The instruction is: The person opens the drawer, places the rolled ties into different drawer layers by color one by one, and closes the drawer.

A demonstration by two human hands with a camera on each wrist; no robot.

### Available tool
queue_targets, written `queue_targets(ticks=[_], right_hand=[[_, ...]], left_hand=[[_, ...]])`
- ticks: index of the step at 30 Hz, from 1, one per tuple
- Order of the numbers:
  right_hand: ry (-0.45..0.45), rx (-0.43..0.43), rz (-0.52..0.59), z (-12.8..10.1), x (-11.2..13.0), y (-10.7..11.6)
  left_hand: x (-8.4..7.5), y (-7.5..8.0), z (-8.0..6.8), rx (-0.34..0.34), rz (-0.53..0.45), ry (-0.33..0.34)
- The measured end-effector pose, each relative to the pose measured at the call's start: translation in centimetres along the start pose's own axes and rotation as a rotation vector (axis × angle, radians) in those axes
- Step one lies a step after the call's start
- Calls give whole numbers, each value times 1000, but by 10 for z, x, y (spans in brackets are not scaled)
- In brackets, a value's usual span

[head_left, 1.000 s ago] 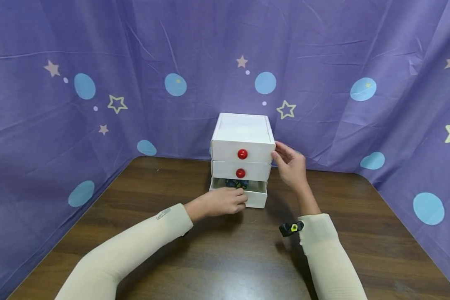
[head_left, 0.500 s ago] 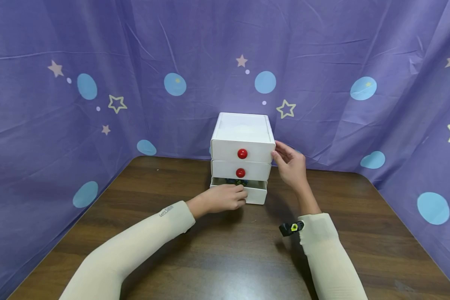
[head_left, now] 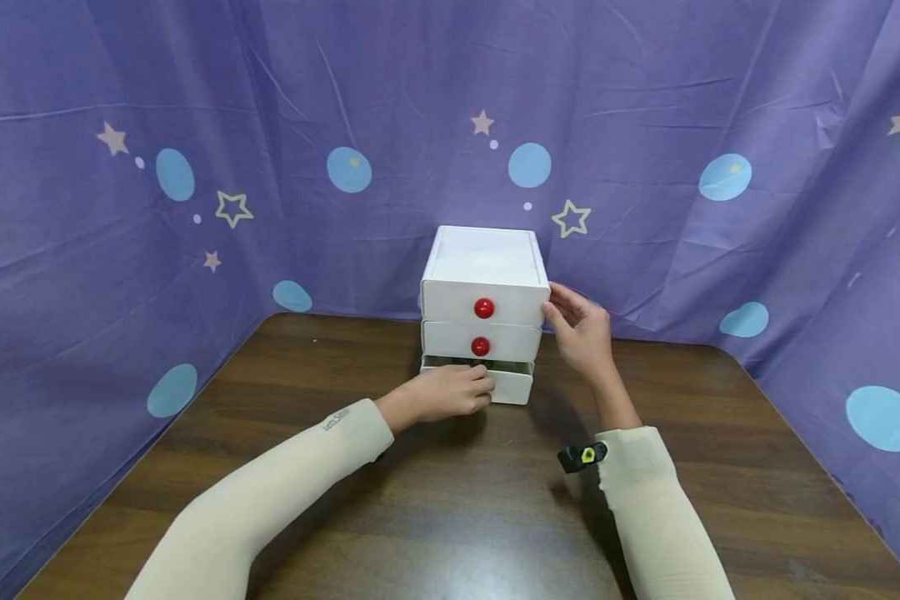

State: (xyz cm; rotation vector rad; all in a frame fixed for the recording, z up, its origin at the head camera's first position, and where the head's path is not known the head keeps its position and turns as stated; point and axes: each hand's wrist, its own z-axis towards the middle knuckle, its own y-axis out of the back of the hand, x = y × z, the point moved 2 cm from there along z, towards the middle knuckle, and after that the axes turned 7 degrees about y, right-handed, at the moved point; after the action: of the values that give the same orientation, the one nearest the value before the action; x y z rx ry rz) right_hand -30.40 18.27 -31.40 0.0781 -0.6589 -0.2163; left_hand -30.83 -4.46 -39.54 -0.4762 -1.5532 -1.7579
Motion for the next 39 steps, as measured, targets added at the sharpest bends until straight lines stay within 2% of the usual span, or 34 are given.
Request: queue_targets(ticks=[7, 24, 39], right_hand=[[-1, -2, -7, 0, -1, 0], [10, -8, -1, -1, -1, -1], [-9, -8, 5, -2, -1, 0]], left_hand=[[3, -5, 2, -18, 6, 16], [6, -6, 8, 48, 9, 33], [3, -8, 9, 52, 39, 46]])
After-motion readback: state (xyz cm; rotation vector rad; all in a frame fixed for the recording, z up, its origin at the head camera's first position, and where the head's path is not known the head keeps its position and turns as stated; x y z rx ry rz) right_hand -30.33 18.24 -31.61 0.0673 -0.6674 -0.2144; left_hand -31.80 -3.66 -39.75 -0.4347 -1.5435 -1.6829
